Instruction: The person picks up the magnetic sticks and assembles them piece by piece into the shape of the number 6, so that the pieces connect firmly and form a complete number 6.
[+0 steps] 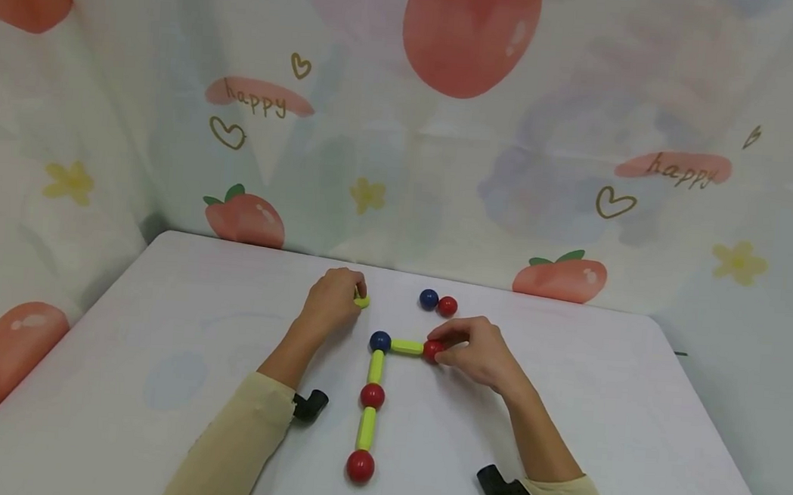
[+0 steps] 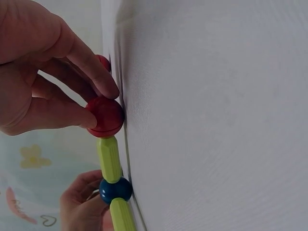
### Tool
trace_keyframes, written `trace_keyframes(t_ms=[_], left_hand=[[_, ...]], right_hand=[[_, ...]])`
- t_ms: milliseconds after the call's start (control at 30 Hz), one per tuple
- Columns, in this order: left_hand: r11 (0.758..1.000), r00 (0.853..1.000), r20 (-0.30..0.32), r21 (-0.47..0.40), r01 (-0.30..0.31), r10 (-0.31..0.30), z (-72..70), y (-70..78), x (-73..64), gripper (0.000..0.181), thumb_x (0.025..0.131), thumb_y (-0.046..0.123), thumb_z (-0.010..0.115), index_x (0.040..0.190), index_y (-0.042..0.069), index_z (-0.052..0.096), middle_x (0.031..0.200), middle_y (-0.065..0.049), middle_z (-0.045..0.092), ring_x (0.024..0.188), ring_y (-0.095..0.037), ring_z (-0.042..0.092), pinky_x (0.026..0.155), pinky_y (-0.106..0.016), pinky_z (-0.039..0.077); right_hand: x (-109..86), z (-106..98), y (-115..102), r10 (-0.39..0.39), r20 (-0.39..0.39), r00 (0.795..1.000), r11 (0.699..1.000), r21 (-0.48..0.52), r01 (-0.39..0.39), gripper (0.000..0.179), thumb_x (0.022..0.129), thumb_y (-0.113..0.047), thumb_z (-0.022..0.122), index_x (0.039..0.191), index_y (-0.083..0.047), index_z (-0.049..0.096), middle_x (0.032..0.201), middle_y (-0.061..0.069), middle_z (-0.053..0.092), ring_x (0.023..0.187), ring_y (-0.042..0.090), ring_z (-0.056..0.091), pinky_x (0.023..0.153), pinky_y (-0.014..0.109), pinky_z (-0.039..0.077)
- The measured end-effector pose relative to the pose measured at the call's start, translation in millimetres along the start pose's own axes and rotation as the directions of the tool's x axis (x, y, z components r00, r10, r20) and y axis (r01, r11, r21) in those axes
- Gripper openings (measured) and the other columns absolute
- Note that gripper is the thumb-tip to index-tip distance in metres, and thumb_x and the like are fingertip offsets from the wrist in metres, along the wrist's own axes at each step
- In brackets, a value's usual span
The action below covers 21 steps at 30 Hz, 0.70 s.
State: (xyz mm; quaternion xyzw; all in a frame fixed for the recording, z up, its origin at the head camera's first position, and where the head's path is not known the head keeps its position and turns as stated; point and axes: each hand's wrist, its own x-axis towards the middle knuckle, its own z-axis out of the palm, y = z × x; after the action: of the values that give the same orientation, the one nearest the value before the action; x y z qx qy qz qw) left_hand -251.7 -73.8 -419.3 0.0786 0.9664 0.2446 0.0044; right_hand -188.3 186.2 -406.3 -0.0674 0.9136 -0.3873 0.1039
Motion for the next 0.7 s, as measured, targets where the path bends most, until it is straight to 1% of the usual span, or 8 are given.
trace_keyframes(t_ms=[233, 433, 533, 600, 700], left_hand=[[1.0, 1.0, 0.011, -0.01, -0.006, 0.006, -0.9, 2.1, -1.3, 0.015, 0.089, 0.001, 0.075, 0.101, 0.011, 0.073, 0.096, -0.006, 0.071, 0.088, -0.021, 0.063, 0.082, -0.036, 0.057], [1.0, 0.999, 0.044, -0.02, -0.006, 0.007, -5.6, 6.3, -6.3, 0.016, 0.089, 0.006, 0.077, 0.104, 0.012, 0.076, 0.095, -0.005, 0.068, 0.088, -0.022, 0.061, 0.084, -0.038, 0.056], [1.0, 0.997, 0.07, -0.014, -0.021, 0.022, -10.6, 8.9, -8.5, 0.016, 0.089, 0.008, 0.078, 0.104, 0.014, 0.077, 0.094, -0.004, 0.067, 0.088, -0.021, 0.06, 0.083, -0.037, 0.055], [0.999, 0.994, 0.097, -0.011, -0.045, 0.045, -14.8, 10.5, -9.6, 0.015, 0.089, 0.009, 0.079, 0.103, 0.015, 0.077, 0.093, -0.002, 0.067, 0.086, -0.02, 0.06, 0.081, -0.037, 0.054], [0.996, 0.985, 0.15, -0.026, -0.087, 0.09, -20.5, 14.0, -11.9, 0.017, 0.088, 0.01, 0.081, 0.103, 0.017, 0.078, 0.092, -0.001, 0.067, 0.085, -0.019, 0.06, 0.078, -0.034, 0.054]], right_hand=[[0.2, -1.0, 0.7, -0.01, 0.0, 1.0, 1.0, -0.002, 0.01, 0.024, 0.088, -0.006, 0.077, 0.11, -0.016, 0.08, 0.104, 0.0, 0.076, 0.102, 0.021, 0.065, 0.086, 0.035, 0.056], [0.5, -1.3, 1.0, -0.01, 0.001, 1.0, 1.0, 0.0, 0.01, 0.025, 0.088, -0.007, 0.078, 0.111, -0.016, 0.08, 0.104, 0.0, 0.076, 0.102, 0.021, 0.066, 0.086, 0.036, 0.057], [0.4, -0.9, 1.3, -0.011, 0.001, 1.0, 1.0, 0.001, 0.011, 0.025, 0.088, -0.007, 0.078, 0.111, -0.016, 0.08, 0.103, 0.0, 0.077, 0.102, 0.02, 0.066, 0.085, 0.035, 0.056], [0.4, -0.5, 1.5, -0.008, 0.002, 1.0, 1.0, 0.003, 0.008, 0.025, 0.087, -0.007, 0.078, 0.11, -0.016, 0.081, 0.103, 0.0, 0.077, 0.102, 0.02, 0.066, 0.085, 0.034, 0.056], [0.3, -0.4, 1.5, 0.001, 0.002, 1.0, 1.0, 0.006, -0.001, 0.025, 0.088, -0.007, 0.078, 0.11, -0.016, 0.081, 0.103, 0.001, 0.077, 0.102, 0.021, 0.066, 0.085, 0.034, 0.056]])
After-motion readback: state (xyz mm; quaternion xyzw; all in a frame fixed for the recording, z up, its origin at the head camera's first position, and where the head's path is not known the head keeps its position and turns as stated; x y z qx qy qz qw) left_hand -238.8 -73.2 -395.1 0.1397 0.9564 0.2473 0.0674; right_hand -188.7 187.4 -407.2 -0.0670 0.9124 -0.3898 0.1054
